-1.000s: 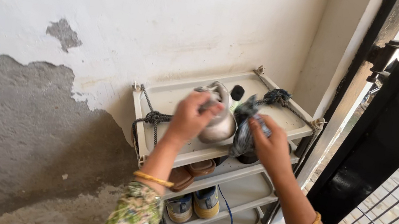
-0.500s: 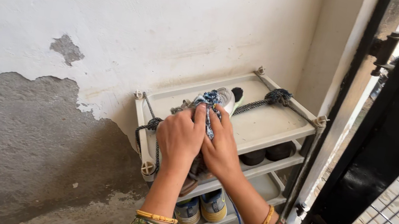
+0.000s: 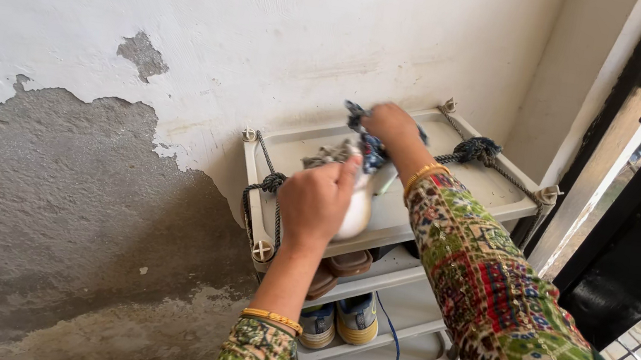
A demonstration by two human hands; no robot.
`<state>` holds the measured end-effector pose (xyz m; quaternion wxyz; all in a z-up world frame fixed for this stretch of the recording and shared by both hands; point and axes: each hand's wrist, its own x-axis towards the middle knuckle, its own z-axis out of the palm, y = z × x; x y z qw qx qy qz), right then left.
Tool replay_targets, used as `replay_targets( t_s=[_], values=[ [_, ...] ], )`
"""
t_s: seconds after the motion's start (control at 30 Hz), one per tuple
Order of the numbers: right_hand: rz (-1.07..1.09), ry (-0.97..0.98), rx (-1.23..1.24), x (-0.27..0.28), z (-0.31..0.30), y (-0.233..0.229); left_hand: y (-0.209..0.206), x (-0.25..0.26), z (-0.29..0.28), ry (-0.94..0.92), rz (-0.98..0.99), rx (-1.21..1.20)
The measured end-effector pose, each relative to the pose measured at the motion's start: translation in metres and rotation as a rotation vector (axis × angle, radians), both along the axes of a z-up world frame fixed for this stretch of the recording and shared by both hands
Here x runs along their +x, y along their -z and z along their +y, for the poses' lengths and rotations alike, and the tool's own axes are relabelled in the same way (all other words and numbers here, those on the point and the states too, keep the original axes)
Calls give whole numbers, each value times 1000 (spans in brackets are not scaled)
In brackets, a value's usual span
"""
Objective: The person cleans a white sneaker on a shoe rack using a cloth and a brush. They wipe the shoe's exterior and sole, then use the brush to scrub the upper surface before wiping it again.
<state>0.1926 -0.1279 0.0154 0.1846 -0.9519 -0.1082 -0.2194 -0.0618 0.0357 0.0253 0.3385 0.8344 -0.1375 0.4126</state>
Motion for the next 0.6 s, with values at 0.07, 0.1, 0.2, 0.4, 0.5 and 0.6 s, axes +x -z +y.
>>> replay_targets(
  t_s=[0.07,0.1,0.2,0.4,0.5,0.6],
  values=[
    [35,36,110,-2,-16,17,-3,-5,-6,-4,-50,63],
    [-58,21,232,-8,-15,25,-4,-8,-9,-36,-118,96],
    [-266,-27,522,-53,-9,36,-9,-11,-13,-54,-166,134],
    [-548,-108,707,-192,46,43,-15,-7,-13,-83,97,93],
    [-567,-73,908,-247,70,53,-13,-7,-13,-127,-32,137],
    [-599,-178,969,-268,61,52,-13,-6,-10,-113,-84,279]
  ],
)
